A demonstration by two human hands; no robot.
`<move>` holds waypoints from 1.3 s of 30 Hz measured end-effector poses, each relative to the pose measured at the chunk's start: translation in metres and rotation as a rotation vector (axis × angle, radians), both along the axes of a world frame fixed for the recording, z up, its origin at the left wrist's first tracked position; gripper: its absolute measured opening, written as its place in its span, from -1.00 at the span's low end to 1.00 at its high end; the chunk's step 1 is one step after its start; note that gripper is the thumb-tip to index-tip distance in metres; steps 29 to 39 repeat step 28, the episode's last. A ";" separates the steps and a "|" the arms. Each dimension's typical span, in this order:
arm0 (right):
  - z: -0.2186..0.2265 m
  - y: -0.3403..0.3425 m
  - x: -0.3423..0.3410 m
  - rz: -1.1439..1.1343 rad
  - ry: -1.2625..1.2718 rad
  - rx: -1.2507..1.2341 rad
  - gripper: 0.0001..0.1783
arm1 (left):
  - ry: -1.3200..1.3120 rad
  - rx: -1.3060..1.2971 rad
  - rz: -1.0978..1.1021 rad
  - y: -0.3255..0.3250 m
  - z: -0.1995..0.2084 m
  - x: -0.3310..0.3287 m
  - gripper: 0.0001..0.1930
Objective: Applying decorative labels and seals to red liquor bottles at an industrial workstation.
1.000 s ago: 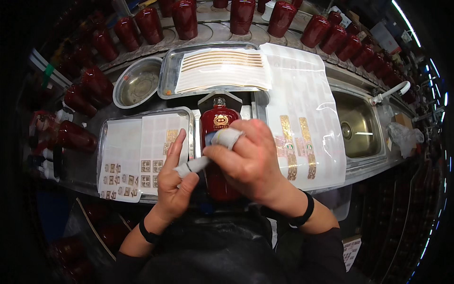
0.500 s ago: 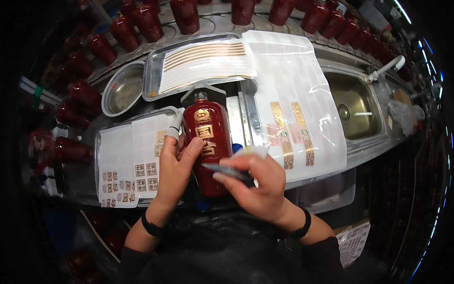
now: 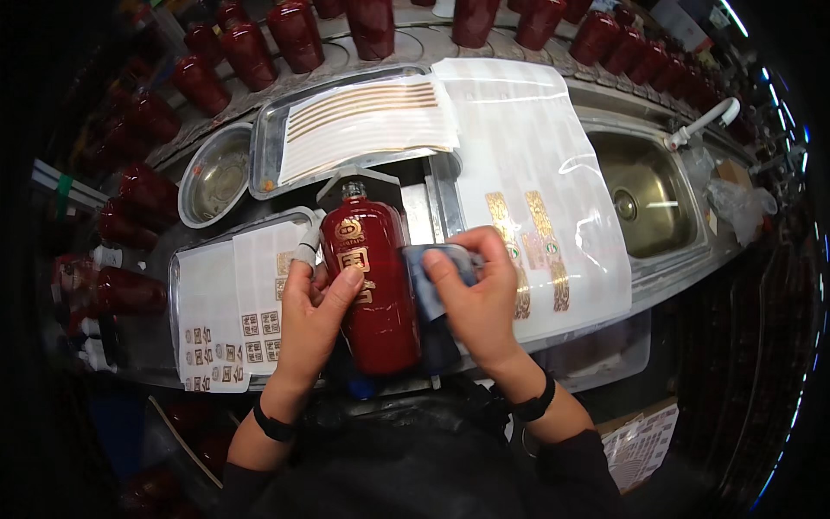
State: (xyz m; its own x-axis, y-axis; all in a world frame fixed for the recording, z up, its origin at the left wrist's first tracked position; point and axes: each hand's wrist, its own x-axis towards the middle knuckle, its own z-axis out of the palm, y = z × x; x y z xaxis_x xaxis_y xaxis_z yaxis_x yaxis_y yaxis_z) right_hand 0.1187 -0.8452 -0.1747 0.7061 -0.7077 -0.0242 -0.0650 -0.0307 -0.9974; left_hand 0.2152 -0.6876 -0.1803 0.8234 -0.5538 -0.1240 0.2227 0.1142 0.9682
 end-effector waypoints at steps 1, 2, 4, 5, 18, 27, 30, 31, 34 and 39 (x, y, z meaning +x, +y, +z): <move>-0.001 -0.005 0.000 -0.035 0.008 -0.042 -0.79 | 0.018 0.041 -0.011 0.001 -0.001 -0.001 -0.32; 0.001 -0.003 -0.003 -0.030 0.009 -0.047 -0.79 | 0.018 0.035 -0.006 0.000 0.000 -0.001 -0.32; 0.017 0.013 -0.009 0.048 -0.146 -0.008 -0.79 | 0.036 0.025 -0.001 0.001 0.004 -0.002 -0.29; 0.020 0.020 -0.011 0.131 -0.154 -0.061 -0.79 | 0.035 0.020 -0.003 0.002 0.004 -0.002 -0.29; 0.028 0.030 -0.010 0.079 -0.160 -0.040 -0.77 | -0.065 0.069 -0.086 0.017 -0.003 -0.009 -0.35; 0.010 0.012 -0.012 0.033 -0.180 -0.246 -0.77 | 0.095 0.099 -0.090 0.015 0.010 -0.005 -0.09; 0.008 0.011 -0.020 0.168 -0.108 -0.425 -0.72 | 0.090 0.142 -0.093 0.010 0.015 -0.001 -0.07; 0.008 0.011 -0.020 0.168 -0.108 -0.425 -0.72 | 0.090 0.142 -0.093 0.010 0.015 -0.001 -0.07; 0.008 0.011 -0.020 0.168 -0.108 -0.425 -0.72 | 0.090 0.142 -0.093 0.010 0.015 -0.001 -0.07; 0.008 0.011 -0.020 0.168 -0.108 -0.425 -0.72 | 0.090 0.142 -0.093 0.010 0.015 -0.001 -0.07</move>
